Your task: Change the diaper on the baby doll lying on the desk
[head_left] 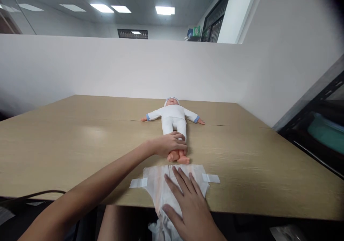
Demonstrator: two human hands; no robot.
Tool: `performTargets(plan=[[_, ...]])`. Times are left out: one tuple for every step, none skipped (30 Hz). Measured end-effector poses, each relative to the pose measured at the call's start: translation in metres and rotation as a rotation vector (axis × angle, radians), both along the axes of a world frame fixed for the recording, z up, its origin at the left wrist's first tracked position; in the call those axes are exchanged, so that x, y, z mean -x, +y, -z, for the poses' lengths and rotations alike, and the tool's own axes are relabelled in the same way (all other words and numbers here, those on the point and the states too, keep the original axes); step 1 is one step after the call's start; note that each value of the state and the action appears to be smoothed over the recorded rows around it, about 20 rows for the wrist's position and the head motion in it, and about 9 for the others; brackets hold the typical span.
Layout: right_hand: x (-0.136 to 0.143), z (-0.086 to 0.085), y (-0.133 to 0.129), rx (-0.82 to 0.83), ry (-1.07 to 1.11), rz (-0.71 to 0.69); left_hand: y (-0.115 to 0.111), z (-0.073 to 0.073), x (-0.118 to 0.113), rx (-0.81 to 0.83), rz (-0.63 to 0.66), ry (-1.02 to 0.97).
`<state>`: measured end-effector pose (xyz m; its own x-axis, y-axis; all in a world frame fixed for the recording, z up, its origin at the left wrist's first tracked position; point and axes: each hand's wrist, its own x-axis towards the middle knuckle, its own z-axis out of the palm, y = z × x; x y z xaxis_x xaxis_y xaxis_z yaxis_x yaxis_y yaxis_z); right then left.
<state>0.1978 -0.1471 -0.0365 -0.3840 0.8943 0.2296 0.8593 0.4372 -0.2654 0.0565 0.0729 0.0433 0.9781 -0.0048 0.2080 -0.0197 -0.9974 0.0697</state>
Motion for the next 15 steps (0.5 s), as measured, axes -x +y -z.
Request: performTargets(plan=[[-0.001, -0.002, 0.003, 0.022, 0.005, -0.005, 0.001, -0.005, 0.0, 0.038, 0.0, -0.003], [-0.002, -0.005, 0.006, 0.044, 0.008, -0.008, 0.002, -0.01, 0.0, 0.084, -0.003, -0.014], [-0.003, -0.007, 0.009, 0.063, 0.012, -0.009, 0.003, -0.017, -0.001, 0.136, -0.008, -0.036], [-0.004, -0.01, 0.013, 0.082, 0.014, -0.004, 0.005, -0.023, -0.001, 0.19, -0.017, -0.065], [-0.004, -0.013, 0.017, 0.098, 0.017, 0.0, 0.006, -0.03, -0.002, 0.244, -0.031, -0.099], [-0.005, -0.015, 0.02, 0.112, 0.021, 0.002, 0.007, -0.037, -0.003, 0.296, -0.055, -0.133], [-0.005, -0.017, 0.024, 0.124, 0.024, -0.002, 0.009, -0.044, -0.004, 0.343, -0.088, -0.168], [-0.005, -0.019, 0.027, 0.132, 0.03, -0.011, 0.01, -0.051, -0.005, 0.381, -0.122, -0.202], [-0.006, -0.02, 0.03, 0.139, 0.034, -0.024, 0.012, -0.057, -0.005, 0.408, -0.151, -0.234], [-0.006, -0.021, 0.033, 0.143, 0.038, -0.036, 0.013, -0.064, -0.006, 0.426, -0.173, -0.266], [-0.006, -0.021, 0.037, 0.147, 0.039, -0.043, 0.015, -0.069, -0.006, 0.436, -0.188, -0.296], [-0.006, -0.021, 0.04, 0.151, 0.037, -0.044, 0.017, -0.075, -0.006, 0.443, -0.192, -0.32], [-0.006, -0.021, 0.045, 0.155, 0.032, -0.039, 0.019, -0.079, -0.005, 0.451, -0.188, -0.338], [-0.005, -0.021, 0.049, 0.156, 0.027, -0.03, 0.021, -0.083, -0.004, 0.461, -0.181, -0.347], [-0.005, -0.021, 0.055, 0.156, 0.02, -0.021, 0.023, -0.086, -0.004, 0.475, -0.178, -0.355]])
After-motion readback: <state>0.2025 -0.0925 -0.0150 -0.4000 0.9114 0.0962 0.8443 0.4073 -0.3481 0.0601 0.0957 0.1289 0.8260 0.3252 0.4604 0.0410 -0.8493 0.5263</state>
